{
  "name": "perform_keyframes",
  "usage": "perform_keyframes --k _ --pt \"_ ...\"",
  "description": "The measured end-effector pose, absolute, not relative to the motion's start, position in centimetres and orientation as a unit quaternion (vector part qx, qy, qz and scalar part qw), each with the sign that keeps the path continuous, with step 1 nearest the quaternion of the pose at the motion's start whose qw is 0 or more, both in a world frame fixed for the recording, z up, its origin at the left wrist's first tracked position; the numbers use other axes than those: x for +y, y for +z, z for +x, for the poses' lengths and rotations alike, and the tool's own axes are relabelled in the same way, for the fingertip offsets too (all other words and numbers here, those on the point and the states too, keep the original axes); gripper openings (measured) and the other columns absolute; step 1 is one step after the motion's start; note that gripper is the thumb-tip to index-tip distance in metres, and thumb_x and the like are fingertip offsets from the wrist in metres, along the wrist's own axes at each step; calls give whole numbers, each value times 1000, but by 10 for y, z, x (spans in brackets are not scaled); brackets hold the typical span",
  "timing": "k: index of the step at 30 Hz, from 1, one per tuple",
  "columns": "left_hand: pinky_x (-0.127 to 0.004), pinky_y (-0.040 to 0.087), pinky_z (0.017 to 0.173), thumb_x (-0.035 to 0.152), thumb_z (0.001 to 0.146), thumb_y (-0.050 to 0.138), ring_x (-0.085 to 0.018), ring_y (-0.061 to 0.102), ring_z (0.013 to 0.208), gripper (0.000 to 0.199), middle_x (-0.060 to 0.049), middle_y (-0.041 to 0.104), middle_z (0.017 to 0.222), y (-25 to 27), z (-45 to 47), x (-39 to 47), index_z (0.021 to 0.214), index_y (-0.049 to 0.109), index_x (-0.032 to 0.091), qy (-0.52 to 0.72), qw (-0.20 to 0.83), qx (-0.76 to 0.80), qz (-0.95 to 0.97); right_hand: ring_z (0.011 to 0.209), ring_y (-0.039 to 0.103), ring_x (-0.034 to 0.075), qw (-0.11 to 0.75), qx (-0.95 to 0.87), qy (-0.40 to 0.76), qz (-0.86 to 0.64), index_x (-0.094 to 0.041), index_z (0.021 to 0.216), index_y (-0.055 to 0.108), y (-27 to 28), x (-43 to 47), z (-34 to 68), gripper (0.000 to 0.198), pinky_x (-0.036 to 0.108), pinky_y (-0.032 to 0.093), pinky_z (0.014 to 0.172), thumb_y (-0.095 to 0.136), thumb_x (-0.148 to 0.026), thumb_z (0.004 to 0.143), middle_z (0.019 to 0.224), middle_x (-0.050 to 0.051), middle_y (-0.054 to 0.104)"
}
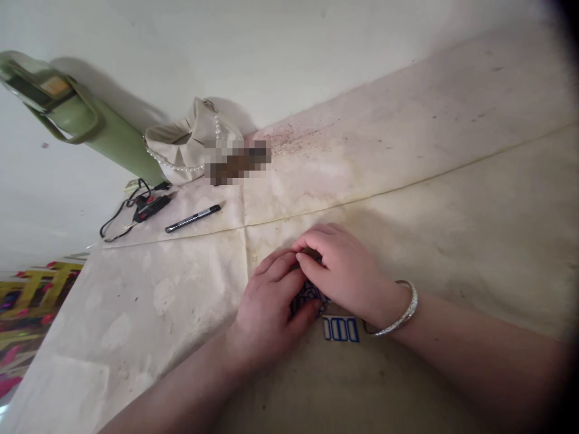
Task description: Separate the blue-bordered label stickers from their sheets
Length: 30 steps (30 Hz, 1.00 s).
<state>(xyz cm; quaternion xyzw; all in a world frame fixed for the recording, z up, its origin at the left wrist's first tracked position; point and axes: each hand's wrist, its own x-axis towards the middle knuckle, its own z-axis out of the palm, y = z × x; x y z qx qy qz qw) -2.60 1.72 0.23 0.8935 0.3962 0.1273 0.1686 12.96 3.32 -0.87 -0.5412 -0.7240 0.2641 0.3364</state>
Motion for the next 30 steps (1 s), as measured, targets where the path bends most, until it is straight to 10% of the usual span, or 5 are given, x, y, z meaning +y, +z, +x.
perform_keyframes --k 30 --pt "-44 37 102 26 78 62 -25 47 119 28 -8 57 120 3 -26 16 105 61 20 135 174 393 893 88 56 19 328 -726 264 -544 -21 82 64 -8 33 129 14 34 44 81 53 -12 81 86 2 66"
